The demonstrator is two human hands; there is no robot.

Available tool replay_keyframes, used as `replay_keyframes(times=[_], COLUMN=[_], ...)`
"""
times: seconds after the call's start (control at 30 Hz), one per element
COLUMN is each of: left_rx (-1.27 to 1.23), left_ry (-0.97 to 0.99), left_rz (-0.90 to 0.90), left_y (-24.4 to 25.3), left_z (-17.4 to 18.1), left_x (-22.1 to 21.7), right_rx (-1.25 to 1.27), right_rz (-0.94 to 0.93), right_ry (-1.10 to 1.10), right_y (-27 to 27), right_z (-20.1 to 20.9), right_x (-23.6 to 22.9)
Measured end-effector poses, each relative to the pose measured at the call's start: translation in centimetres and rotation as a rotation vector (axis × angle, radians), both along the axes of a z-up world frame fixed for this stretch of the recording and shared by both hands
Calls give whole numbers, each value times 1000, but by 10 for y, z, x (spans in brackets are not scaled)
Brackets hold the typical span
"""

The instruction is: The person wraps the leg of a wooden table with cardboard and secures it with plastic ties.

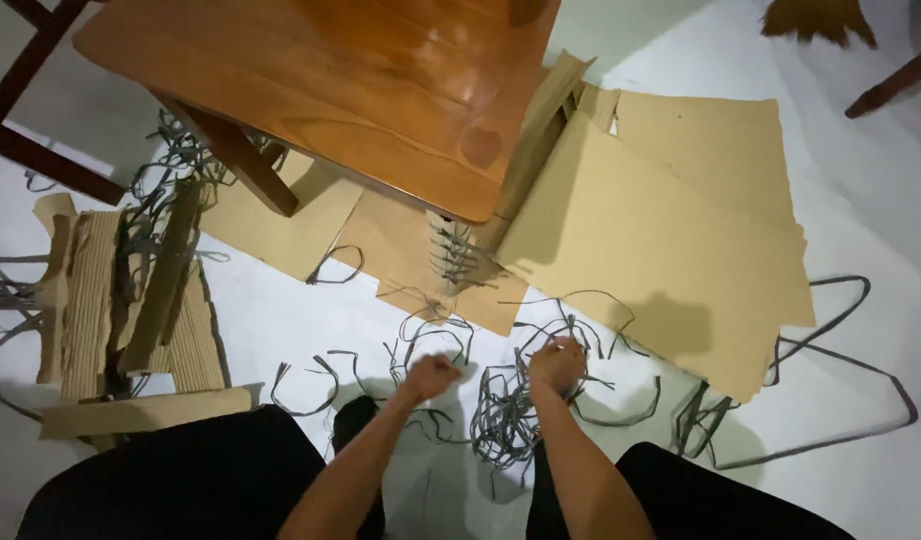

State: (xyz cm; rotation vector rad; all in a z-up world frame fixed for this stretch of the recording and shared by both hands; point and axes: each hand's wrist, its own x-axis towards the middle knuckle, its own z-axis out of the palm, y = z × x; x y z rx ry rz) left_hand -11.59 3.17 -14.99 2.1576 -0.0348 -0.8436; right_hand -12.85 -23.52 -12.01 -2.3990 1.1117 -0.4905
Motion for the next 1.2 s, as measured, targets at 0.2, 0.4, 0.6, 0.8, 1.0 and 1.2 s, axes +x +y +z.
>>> replay_keyframes(times=[0.2,0.4,0.6,0.8,1.0,1.2], left_rx=[-334,-181,-498,-533,-742,-529], left_ry=[347,171,-49,-176,-370,-249], left_rz=[14,281,242,56,53,349], left_y=[-43,-51,-33,-13,10,45], left_z=[19,64,75,65,-6,78], left_x=[-53,-58,-35,-4,33,71], right_rx=[236,176,-116,706,577,1317], right_rz=[181,228,676,759,919,547], right_ry=[351,291,-309,279,211,61], right_y=[-23,21,70,116,101,39], right_z=[-87,21,32,121,109,14], right_x=[-14,-12,3,12,35,67])
